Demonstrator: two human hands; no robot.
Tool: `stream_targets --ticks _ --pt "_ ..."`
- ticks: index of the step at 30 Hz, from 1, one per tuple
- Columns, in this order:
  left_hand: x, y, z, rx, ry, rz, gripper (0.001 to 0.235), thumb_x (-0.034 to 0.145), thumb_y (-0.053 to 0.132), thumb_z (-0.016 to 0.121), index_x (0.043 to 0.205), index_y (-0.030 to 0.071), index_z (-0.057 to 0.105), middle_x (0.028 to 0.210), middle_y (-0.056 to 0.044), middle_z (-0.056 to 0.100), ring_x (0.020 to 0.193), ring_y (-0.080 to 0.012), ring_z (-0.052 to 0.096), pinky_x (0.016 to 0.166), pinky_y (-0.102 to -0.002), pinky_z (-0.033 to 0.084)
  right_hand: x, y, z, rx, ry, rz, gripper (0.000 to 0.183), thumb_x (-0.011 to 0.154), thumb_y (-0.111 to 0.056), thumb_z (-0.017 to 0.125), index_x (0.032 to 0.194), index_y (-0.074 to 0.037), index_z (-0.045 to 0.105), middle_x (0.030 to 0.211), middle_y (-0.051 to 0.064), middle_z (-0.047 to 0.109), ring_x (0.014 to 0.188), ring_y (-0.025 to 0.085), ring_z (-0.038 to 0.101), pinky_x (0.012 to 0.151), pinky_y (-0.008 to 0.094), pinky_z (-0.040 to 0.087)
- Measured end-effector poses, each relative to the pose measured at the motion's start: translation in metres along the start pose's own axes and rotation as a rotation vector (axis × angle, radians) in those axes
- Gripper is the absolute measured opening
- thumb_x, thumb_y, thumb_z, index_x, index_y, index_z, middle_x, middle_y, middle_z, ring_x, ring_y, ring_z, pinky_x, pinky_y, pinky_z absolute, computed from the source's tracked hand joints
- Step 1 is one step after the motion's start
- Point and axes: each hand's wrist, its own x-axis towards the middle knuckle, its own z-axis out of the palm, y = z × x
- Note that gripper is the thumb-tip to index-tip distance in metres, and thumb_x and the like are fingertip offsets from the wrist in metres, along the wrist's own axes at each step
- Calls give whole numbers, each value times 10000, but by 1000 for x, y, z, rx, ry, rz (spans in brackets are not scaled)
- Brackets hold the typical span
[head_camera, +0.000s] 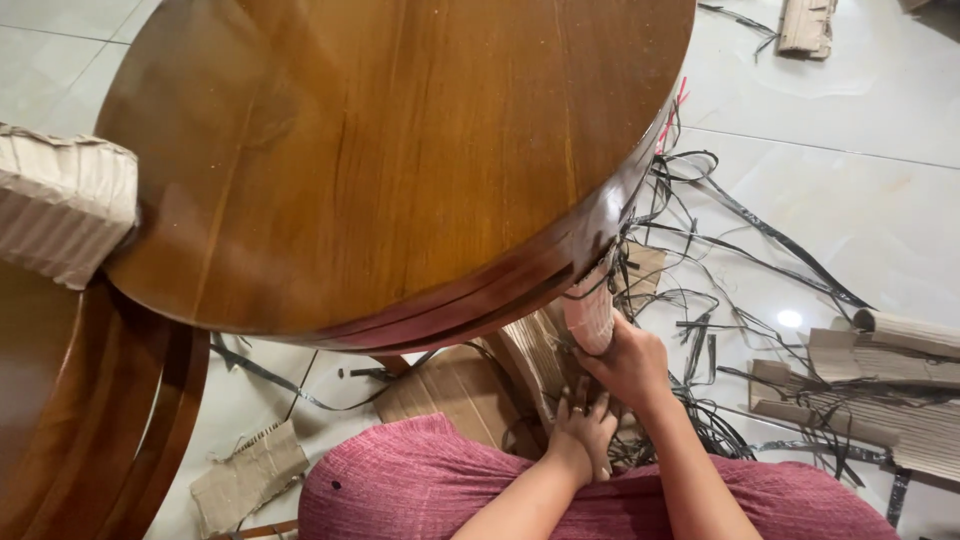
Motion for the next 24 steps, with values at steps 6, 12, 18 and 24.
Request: stream_targets --ticks 6,12,18,24 --pt "-9 14 -6 8 -142 -40 917 857 383 591 1631 225 127 1733 37 11 1581 -389 -16 1151 -742 148 -16 5 29 -1 38 -54 729 703 -581 761 1279 -173 577 765 139 732 624 402 679 546 496 501" --pt "-1 18 21 -21 -229 -204 640 1044 174 396 1651 115 204 1714 -4 163 1532 -335 213 1171 -551 285 -47 -14 59 147 -38 30 428 644 -458 844 870 -147 656 750 90 765 621 326 697 583 434 506" --pt "0 0 43 -45 -272 -360 516 1045 112 435 1559 97 392 1619 -54 343 1420 -394 387 929 -597 433 -66 -23 96 24 -88 5 517 669 -567 806 772 -77 681 789 177 702 702 434 676 599 535 475" --pt "-54 1 15 -6 -279 -402 450 1054 139 478 1497 88 536 1539 -86 501 1340 -403 532 818 -604 543 -56 -68 27 -26 -383 183 536 753 -574 805 1027 -149 626 1005 105 732 896 369 706 706 499 535"
